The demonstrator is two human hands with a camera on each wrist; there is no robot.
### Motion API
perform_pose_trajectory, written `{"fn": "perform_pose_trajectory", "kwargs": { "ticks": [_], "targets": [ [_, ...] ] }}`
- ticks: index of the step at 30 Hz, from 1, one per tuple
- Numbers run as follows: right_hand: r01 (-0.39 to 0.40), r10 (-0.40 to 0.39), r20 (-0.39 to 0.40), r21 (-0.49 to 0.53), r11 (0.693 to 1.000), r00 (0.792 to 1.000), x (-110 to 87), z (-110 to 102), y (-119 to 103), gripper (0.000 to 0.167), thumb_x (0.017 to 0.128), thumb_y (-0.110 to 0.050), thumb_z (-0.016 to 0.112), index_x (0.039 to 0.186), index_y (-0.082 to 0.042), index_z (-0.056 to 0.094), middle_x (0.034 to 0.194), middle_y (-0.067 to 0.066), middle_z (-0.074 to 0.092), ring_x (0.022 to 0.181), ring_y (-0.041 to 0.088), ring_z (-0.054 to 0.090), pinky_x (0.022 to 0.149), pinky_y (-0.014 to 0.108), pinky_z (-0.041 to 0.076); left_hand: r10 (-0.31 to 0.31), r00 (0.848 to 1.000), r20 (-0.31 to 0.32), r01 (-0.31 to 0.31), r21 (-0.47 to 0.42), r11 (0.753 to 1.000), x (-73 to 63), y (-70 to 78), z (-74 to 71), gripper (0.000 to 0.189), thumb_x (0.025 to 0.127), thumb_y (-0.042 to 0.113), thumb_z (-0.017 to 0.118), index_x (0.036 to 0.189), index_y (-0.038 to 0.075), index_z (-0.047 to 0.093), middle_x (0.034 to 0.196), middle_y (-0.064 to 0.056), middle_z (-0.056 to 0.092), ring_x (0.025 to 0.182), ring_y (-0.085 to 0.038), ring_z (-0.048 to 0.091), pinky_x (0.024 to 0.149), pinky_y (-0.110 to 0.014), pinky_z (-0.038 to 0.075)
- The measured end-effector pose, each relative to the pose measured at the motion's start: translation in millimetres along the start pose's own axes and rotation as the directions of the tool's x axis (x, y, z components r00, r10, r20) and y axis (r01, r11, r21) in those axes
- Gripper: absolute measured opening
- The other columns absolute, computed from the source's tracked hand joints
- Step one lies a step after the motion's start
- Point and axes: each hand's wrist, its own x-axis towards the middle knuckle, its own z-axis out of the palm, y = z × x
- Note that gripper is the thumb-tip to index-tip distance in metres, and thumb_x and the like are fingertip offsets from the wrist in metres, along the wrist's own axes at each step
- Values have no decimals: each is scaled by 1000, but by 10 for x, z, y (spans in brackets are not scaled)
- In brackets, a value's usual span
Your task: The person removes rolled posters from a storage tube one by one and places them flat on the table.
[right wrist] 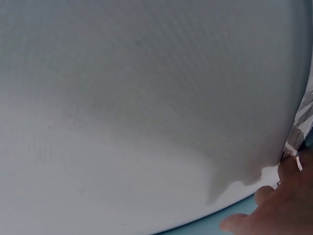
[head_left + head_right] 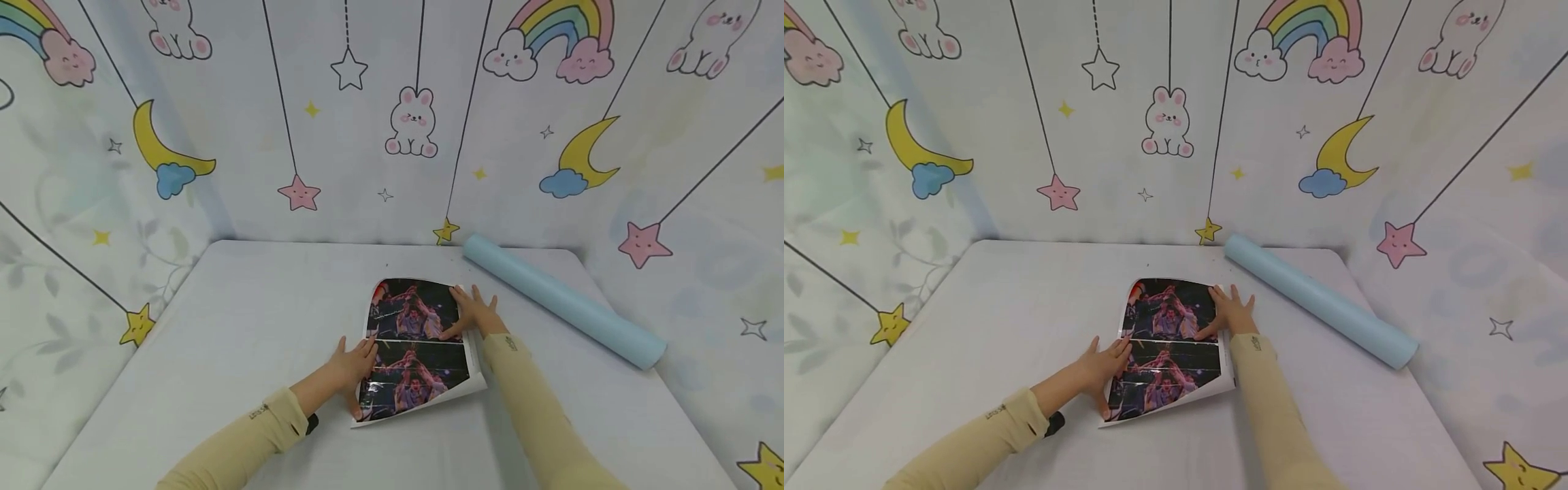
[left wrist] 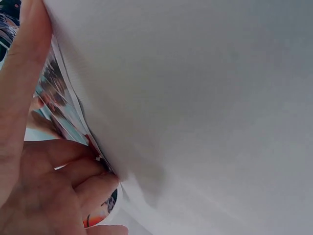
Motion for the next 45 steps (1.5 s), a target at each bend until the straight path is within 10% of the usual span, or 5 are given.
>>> {"fn": "perform_pose_trajectory", "kwargs": {
  "ticks": [33,45],
  "targets": [
    [22,-21,-16,73,997,1000,-5,20,75,123,57,-54,79,148,-12,9,153,11,2,135,42,-7,95,69,-7,53,999,-11,-53,-75,996,6,-10,-19,124,49,57,80,145,4,22,152,-12,12,138,-25,16,104,-56,16],
    [77,-78,10,84,993,997,-40,-79,176,113,65,-61,71,147,-9,14,151,17,8,135,43,1,97,69,0,124,985,-119,-163,-410,897,25,-166,138,120,49,45,86,145,8,24,152,-13,11,137,-29,14,101,-64,5]
  ]
}}
